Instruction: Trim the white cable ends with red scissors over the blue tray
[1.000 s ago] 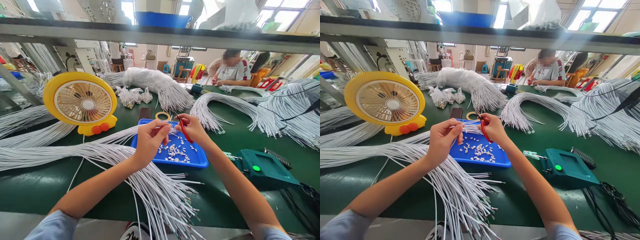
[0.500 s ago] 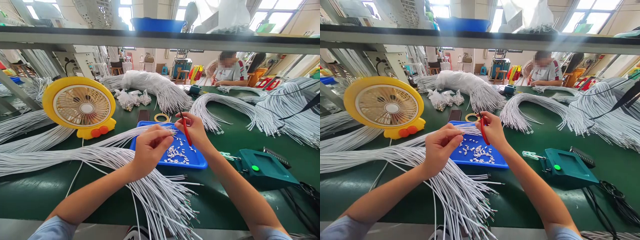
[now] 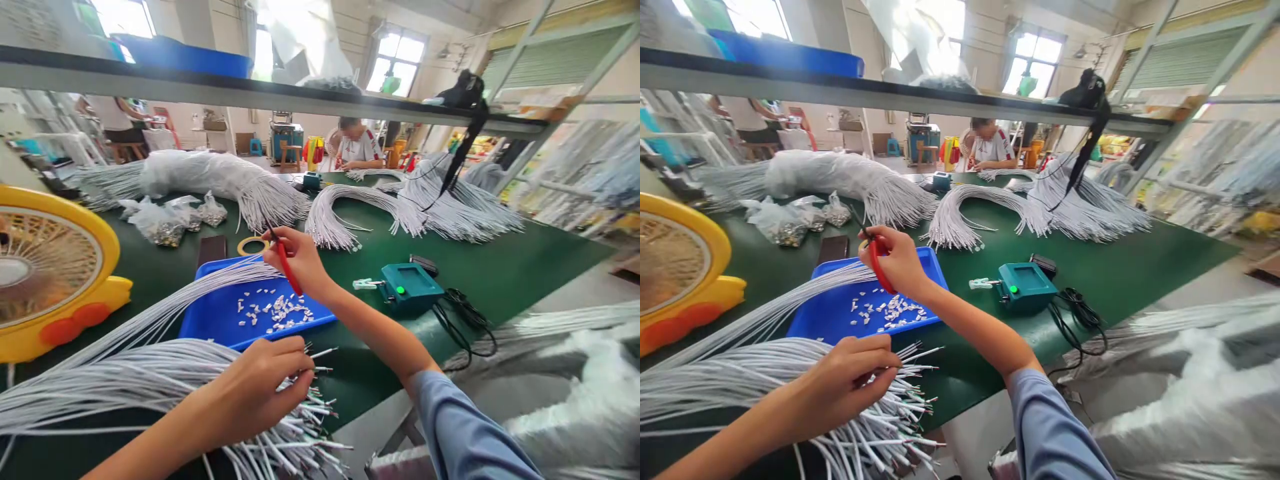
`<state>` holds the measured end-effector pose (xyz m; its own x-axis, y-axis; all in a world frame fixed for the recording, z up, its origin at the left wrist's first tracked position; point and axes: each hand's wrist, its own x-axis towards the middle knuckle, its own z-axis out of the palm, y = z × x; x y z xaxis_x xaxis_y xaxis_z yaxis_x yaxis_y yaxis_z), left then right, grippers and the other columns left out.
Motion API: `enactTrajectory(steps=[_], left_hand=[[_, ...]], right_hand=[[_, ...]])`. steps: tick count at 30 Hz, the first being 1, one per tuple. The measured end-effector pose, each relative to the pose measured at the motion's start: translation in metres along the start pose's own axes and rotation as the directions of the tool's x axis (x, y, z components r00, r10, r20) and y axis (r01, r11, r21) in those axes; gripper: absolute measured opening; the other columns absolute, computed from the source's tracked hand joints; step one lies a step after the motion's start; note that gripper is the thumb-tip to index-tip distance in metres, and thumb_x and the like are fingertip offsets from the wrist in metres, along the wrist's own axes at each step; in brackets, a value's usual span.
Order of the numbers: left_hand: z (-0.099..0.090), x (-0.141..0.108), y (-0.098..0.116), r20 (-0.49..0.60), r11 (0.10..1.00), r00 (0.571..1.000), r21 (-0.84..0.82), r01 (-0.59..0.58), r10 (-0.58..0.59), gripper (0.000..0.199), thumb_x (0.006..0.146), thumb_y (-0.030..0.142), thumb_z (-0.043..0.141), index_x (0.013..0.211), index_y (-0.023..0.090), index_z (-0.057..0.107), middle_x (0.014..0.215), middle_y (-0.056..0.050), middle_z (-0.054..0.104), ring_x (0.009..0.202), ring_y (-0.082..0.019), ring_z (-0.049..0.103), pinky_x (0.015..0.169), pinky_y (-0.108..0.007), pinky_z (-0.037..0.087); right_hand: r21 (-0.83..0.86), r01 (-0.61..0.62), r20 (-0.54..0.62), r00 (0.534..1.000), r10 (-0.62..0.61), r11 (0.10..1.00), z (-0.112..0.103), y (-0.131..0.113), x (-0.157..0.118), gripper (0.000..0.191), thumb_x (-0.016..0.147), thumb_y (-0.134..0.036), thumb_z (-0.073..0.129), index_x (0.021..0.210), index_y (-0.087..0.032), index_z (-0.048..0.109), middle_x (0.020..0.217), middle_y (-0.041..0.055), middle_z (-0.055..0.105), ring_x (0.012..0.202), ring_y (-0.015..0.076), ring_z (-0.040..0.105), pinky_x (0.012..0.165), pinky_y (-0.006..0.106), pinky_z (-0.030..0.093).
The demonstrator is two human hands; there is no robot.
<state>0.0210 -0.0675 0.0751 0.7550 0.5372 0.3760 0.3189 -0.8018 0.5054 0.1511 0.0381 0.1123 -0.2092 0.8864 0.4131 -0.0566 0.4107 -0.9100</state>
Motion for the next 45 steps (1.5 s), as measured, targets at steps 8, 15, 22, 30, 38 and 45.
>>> enactTrajectory(steps=[8, 15, 22, 30, 38, 45], left_hand=[[0.001, 0.002, -0.004, -0.049, 0.984, 0.999, -0.177, -0.014, 0.006, 0.019, 0.092, 0.014, 0.046, 0.085, 0.014, 0.063, 0.076, -0.003, 0.059, 0.066, -0.009, 0.053, 0.061, -0.020, 0.041], [-0.005, 0.006, -0.007, 0.165, 0.981, 0.975, -0.147, -0.127, 0.151, 0.020, 0.090, 0.017, 0.050, 0.077, 0.012, 0.064, 0.071, -0.002, 0.058, 0.061, -0.009, 0.051, 0.054, -0.023, 0.037], [0.017, 0.008, -0.016, 0.366, 0.971, 0.903, -0.157, -0.179, 0.226, 0.022, 0.085, 0.019, 0.050, 0.065, 0.017, 0.058, 0.073, -0.002, 0.063, 0.062, -0.011, 0.054, 0.050, -0.027, 0.038], [0.020, 0.017, -0.030, 0.247, 0.959, 0.926, -0.066, -0.276, 0.284, 0.033, 0.097, 0.031, 0.043, 0.107, 0.011, 0.067, 0.103, -0.009, 0.065, 0.090, -0.015, 0.060, 0.084, -0.025, 0.047], [-0.078, -0.010, -0.134, -0.293, 0.604, 0.755, 0.463, 0.649, -0.587, 0.015, 0.089, 0.012, 0.051, 0.086, 0.008, 0.066, 0.100, -0.013, 0.063, 0.098, -0.023, 0.059, 0.084, -0.040, 0.049], [-0.096, -0.043, -0.182, -0.324, 0.523, 0.604, 0.307, 0.795, -0.729, 0.025, 0.091, 0.035, 0.057, 0.100, 0.011, 0.061, 0.096, -0.005, 0.063, 0.084, -0.014, 0.061, 0.076, -0.033, 0.054]], right_hand=[[-0.007, 0.047, -0.012, 0.999, -0.047, 0.999, 0.008, -0.005, -0.006, 0.029, 0.068, -0.036, 0.072, 0.090, -0.020, 0.062, 0.065, -0.0048, 0.056, 0.060, 0.0085, 0.049, 0.061, 0.025, 0.044], [-0.066, 0.104, -0.096, 0.989, -0.110, 0.992, 0.008, -0.014, -0.005, 0.017, 0.074, -0.024, 0.064, 0.090, -0.021, 0.062, 0.061, -0.0056, 0.053, 0.056, 0.0076, 0.050, 0.055, 0.024, 0.042], [-0.120, 0.142, -0.100, 0.983, -0.154, 0.983, 0.008, -0.016, -0.006, 0.013, 0.076, -0.021, 0.066, 0.088, -0.024, 0.063, 0.060, -0.0048, 0.052, 0.056, 0.0092, 0.052, 0.059, 0.027, 0.045], [-0.098, 0.194, -0.122, 0.971, -0.206, 0.976, 0.008, -0.014, -0.003, 0.014, 0.073, -0.015, 0.066, 0.086, -0.021, 0.066, 0.059, -0.0055, 0.058, 0.053, 0.0077, 0.054, 0.055, 0.024, 0.044], [-0.065, 0.235, -0.144, 0.959, -0.242, 0.970, 0.005, -0.018, -0.003, 0.016, 0.071, -0.014, 0.067, 0.086, -0.019, 0.067, 0.059, -0.0060, 0.058, 0.054, 0.0078, 0.056, 0.053, 0.021, 0.044], [-0.077, 0.261, -0.159, 0.950, -0.271, 0.962, 0.002, -0.019, -0.005, 0.016, 0.073, -0.013, 0.066, 0.087, -0.019, 0.067, 0.059, -0.0064, 0.058, 0.053, 0.0069, 0.056, 0.053, 0.021, 0.044]])
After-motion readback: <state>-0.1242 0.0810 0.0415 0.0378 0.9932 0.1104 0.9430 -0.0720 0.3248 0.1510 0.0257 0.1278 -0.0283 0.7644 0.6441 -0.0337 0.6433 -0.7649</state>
